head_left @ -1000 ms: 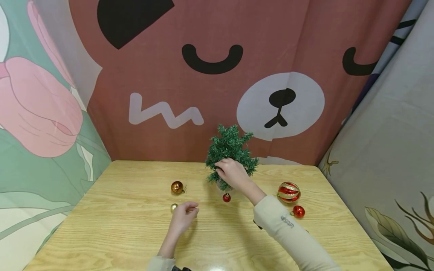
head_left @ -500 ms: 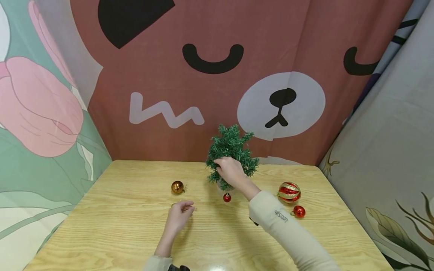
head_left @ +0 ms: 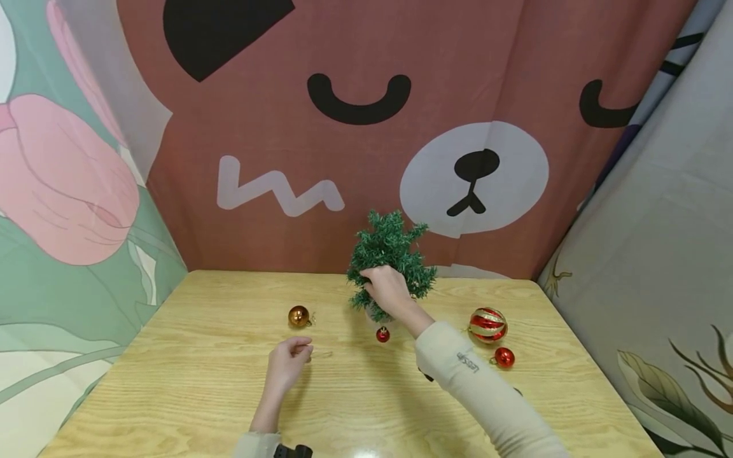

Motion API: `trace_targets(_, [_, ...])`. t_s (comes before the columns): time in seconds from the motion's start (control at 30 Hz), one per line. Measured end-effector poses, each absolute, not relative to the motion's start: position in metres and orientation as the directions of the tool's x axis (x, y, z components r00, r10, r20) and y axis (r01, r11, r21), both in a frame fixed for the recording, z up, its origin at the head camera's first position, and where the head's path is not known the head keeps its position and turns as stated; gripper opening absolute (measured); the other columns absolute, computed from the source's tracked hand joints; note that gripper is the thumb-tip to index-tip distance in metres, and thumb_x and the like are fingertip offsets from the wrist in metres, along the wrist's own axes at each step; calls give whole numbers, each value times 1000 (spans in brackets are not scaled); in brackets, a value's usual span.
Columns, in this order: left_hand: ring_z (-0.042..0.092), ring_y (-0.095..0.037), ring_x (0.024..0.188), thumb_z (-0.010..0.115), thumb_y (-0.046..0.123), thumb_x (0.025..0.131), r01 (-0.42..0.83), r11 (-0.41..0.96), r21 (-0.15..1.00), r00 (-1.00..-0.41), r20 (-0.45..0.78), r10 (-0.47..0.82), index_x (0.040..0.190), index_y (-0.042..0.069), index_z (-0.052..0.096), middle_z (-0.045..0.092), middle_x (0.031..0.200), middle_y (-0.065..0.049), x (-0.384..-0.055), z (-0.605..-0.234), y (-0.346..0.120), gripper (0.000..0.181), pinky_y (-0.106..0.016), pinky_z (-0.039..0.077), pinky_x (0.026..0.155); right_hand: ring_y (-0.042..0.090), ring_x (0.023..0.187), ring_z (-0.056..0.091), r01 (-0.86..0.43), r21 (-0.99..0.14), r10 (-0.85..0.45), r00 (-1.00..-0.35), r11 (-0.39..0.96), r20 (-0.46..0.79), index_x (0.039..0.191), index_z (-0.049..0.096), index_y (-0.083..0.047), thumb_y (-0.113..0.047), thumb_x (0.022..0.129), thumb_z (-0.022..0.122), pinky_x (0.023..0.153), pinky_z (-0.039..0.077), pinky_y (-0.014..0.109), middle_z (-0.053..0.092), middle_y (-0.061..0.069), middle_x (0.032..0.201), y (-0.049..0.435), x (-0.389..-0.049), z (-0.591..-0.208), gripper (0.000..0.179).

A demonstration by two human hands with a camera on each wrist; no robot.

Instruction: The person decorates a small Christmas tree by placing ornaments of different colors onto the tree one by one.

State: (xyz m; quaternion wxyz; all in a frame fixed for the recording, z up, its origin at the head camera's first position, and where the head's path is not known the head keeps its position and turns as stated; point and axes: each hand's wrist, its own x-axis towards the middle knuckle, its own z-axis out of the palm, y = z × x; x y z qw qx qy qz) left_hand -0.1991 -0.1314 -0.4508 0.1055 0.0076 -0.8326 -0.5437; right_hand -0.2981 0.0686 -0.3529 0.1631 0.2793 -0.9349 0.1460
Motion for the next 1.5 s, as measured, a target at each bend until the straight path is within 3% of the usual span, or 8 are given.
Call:
trace_targets(0.23, [61,-29,69,57,1,84,64,393,917,-973,145,-180,99,-12,60,62,83,-19,-201,-452,-140,20,-23,46,55,6,36,38,-565,-213,-467,-800,797,377,109,65,-6,-9,86,60,37,32,19,66,7,85,68,-301,-355,24])
trace_targets(0.6, [61,-33,75,55,2,86,29,347,937,-983,90,-162,103,-12,58,60,87,-21,-203,-450,-140,23,-40,50,67,6,37,40,-562,-239,-470,-810,792,350,111,64,-6,-9,87,58,38,32,19,66,9,94,68,-302,-354,25])
trace_targets(0.83, [61,-32,75,56,1,85,23,347,937,-983,84,-162,103,-12,57,61,88,-21,-203,-452,-142,23,-36,51,65,7,37,39,-565,-246,-473,-810,787,347,110,64,-5,-9,87,58,37,31,19,66,8,87,67,-299,-353,25])
trace_targets(1.0, [61,-30,75,58,1,83,16,370,929,-974,98,-204,101,-11,59,63,85,-17,-206,-453,-145,22,-26,49,61,6,38,40,-565,-243,-468,-808,788,359,110,65,-6,-9,86,59,37,32,19,66,8,92,69,-300,-354,24])
trace_targets(1.23, [62,-24,76,61,2,81,11,389,921,-961,116,-249,99,-11,61,65,85,-17,-205,-456,-154,23,-28,49,66,6,40,42,-562,-275,-472,-817,780,331,111,63,-4,-7,86,58,41,36,19,65,10,97,71,-301,-353,26])
trace_targets(1.5, [62,-26,75,64,0,78,-10,414,910,-948,123,-294,98,-12,61,64,85,-18,-206,-458,-165,23,-21,47,60,4,43,45,-569,-276,-488,-816,775,311,112,63,-4,-8,86,59,46,40,19,64,10,102,71,-299,-350,26])
